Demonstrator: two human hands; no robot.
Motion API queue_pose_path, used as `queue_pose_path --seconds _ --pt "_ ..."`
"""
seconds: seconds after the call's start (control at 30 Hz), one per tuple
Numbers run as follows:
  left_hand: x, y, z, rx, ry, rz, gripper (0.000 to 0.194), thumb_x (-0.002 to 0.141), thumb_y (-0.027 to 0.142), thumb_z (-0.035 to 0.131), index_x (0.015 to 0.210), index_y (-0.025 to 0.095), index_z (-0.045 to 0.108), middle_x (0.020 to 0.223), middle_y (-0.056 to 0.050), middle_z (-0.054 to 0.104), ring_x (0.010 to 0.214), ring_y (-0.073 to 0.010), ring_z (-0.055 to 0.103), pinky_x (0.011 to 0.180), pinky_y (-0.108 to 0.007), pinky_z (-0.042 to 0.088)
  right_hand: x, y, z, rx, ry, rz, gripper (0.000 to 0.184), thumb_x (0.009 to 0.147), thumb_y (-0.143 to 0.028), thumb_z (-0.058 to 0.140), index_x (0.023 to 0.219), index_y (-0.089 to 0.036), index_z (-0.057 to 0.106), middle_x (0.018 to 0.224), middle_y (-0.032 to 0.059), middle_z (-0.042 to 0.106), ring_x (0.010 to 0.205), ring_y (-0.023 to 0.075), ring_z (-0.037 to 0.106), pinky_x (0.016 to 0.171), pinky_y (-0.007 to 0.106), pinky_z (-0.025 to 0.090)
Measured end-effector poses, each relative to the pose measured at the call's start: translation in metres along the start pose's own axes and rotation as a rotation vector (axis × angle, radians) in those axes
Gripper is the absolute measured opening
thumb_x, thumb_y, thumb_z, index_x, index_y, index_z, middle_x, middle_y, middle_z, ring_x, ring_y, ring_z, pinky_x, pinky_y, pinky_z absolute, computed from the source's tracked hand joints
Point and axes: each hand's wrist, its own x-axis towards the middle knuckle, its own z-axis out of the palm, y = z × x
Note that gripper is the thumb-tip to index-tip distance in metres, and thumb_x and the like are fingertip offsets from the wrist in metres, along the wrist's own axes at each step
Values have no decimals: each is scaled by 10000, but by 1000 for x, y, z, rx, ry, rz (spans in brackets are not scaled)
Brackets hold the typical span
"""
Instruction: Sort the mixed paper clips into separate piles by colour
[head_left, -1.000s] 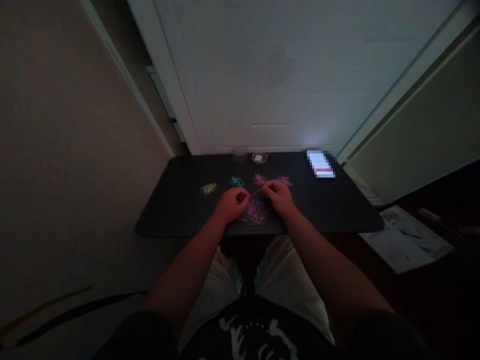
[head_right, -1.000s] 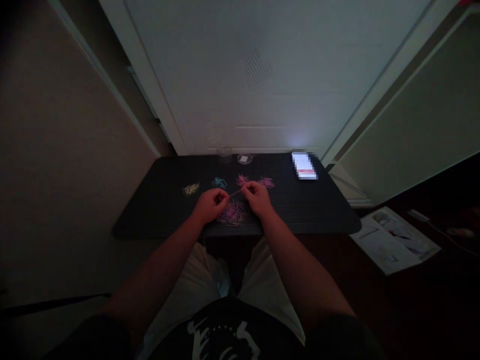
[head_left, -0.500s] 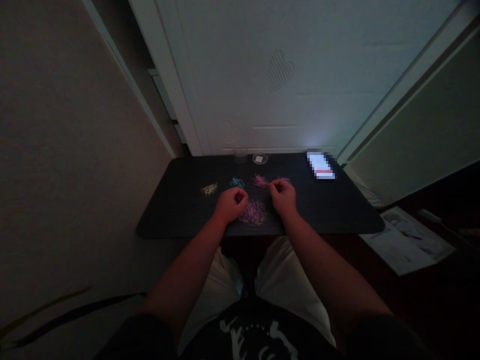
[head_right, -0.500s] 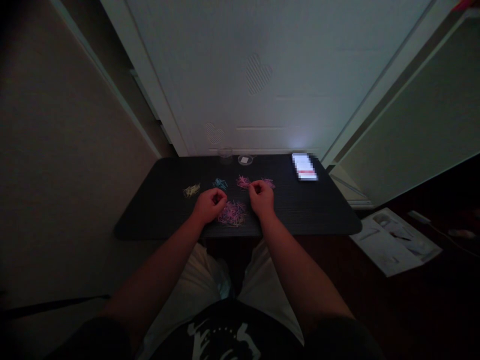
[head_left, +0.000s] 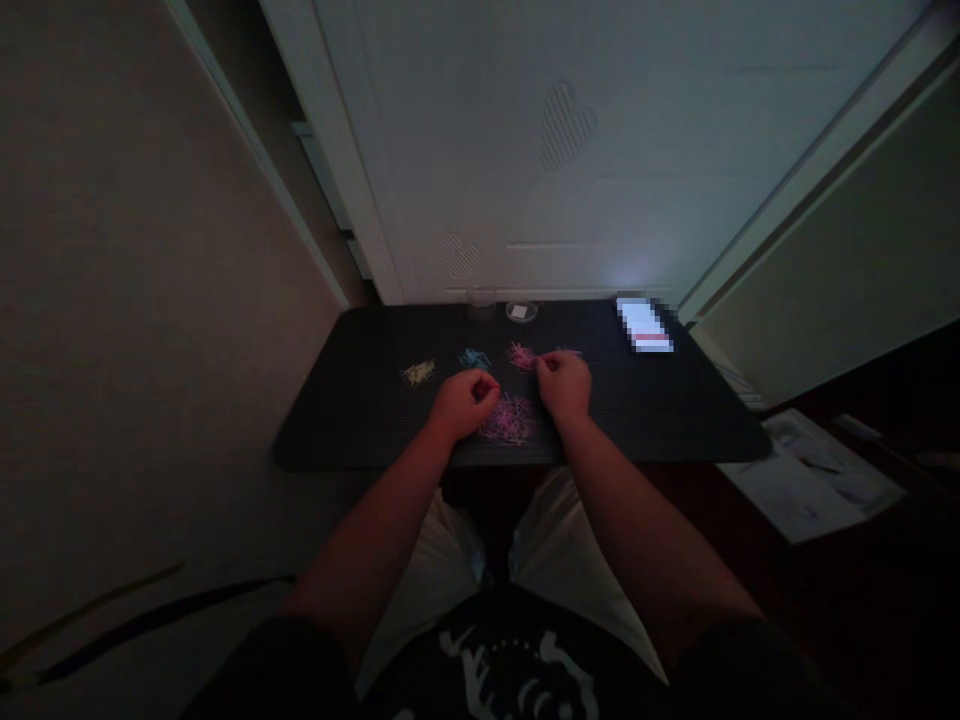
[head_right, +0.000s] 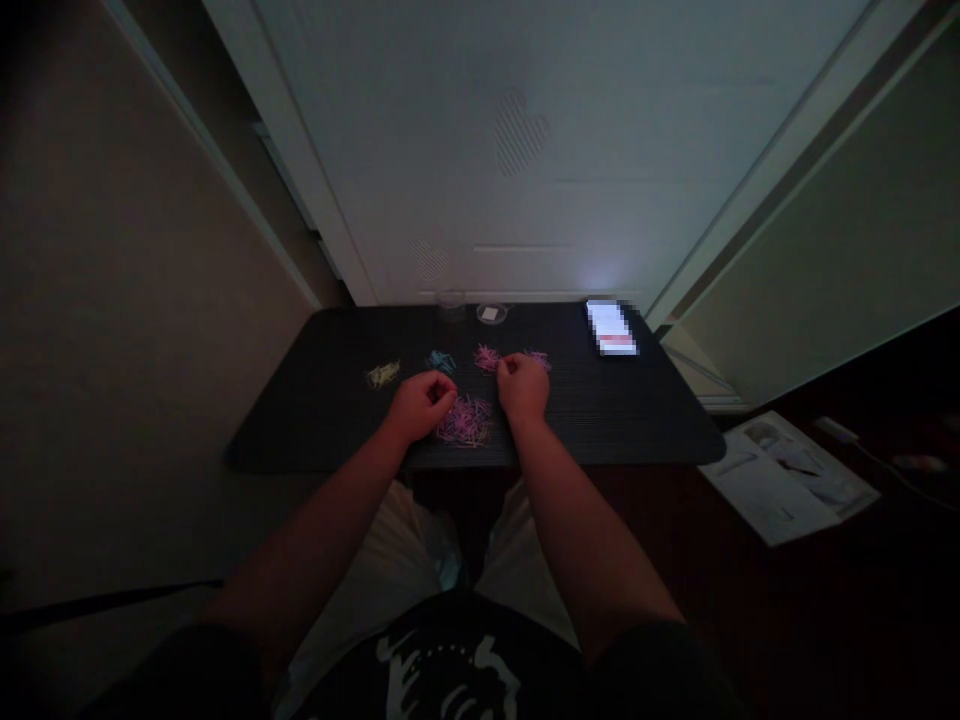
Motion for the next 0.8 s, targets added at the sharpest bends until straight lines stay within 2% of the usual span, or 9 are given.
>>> queue_pose_path --seconds 0.17,0.37,0.5,0.63,0.8 --pt "0 2 0 3 1 -13 109 760 243 563 772 161 635 712 -13 645 649 -124 563 614 -242 440 2 -4 2 -134 -79 28 266 826 -330 494 874 -195 718 816 80 705 760 209 625 688 300 434" --pt "0 0 1 17 -5 -15 112 773 242 549 783 166 631 720 -12 646 667 -128 572 642 -250 454 0 -7 4 -217 -94 22 282 836 -343 483 930 -211 714 895 91 707 824 218 634 735 315 452" --pt "1 0 1 84 -34 52 151 772 225 550 881 175 641 850 -36 667 817 -166 589 775 -304 472 -1 -3 7 -156 -54 -27 276 833 -318 483 893 -187 720 844 117 699 788 223 629 722 325 453" --pt "1 4 1 155 -127 176 295 776 189 542 1057 205 633 1069 -38 660 1029 -204 543 957 -368 414 -3 1 8 -56 -16 -70 272 840 -271 451 886 -168 699 853 136 689 775 239 616 728 354 444" --pt "1 3 2 152 -183 172 329 789 168 518 1086 227 644 1072 -21 674 994 -199 557 934 -350 435 -3 5 7 75 51 -71 248 827 -227 431 931 -171 649 862 111 674 794 227 591 746 344 433"
